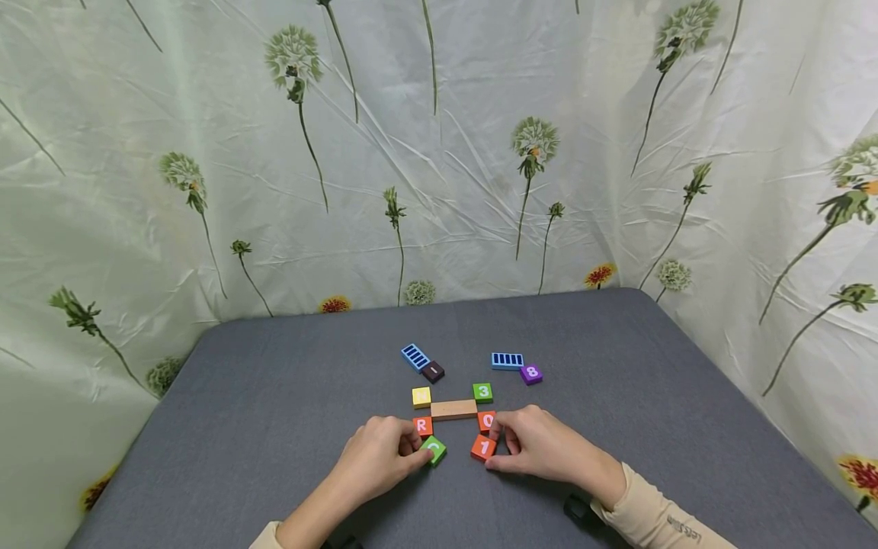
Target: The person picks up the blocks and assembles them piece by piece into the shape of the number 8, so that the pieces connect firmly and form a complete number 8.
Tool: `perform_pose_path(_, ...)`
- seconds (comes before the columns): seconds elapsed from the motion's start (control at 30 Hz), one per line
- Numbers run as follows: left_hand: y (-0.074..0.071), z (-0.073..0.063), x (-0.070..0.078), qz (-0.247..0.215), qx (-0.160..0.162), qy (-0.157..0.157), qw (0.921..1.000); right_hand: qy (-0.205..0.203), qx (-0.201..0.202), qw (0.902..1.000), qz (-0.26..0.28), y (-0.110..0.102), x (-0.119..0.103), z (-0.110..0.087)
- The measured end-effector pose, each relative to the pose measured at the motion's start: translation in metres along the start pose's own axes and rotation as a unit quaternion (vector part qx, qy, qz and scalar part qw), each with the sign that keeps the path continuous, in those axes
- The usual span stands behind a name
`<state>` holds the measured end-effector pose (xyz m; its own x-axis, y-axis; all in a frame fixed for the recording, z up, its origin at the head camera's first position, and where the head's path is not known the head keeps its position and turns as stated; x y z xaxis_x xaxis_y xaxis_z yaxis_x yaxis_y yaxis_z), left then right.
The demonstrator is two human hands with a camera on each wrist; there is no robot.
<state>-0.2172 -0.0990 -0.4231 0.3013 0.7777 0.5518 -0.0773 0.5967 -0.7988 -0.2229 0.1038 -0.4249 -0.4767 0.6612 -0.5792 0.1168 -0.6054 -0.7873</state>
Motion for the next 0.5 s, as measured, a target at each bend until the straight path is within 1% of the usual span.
perform_pose_path(0.33,0.0009,0.0,-0.0014,0.002,-0.003,-0.005,1.0,0.009,0.0,1.0,0.003,-0.0005,0.0007,0.0002)
perform_pose_path(0.5,0.0017,-0.0004,-0.0022,0.007,-0.006,-0.007,0.9999,-0.003,0.008,0.9999,0.006,-0.0026,-0.0014,-0.0005)
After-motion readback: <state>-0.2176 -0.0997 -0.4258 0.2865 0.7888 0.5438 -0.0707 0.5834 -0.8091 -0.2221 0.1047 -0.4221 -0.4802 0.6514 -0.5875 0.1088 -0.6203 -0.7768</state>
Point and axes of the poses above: each hand's wrist, its own z-axis towards the middle knuckle, its own y-axis out of the palm, x = y × z, the point moved 9 cm from there along z, towards the middle knuckle, and after that the axes turned 15 degrees about x, right-handed, at the moved point
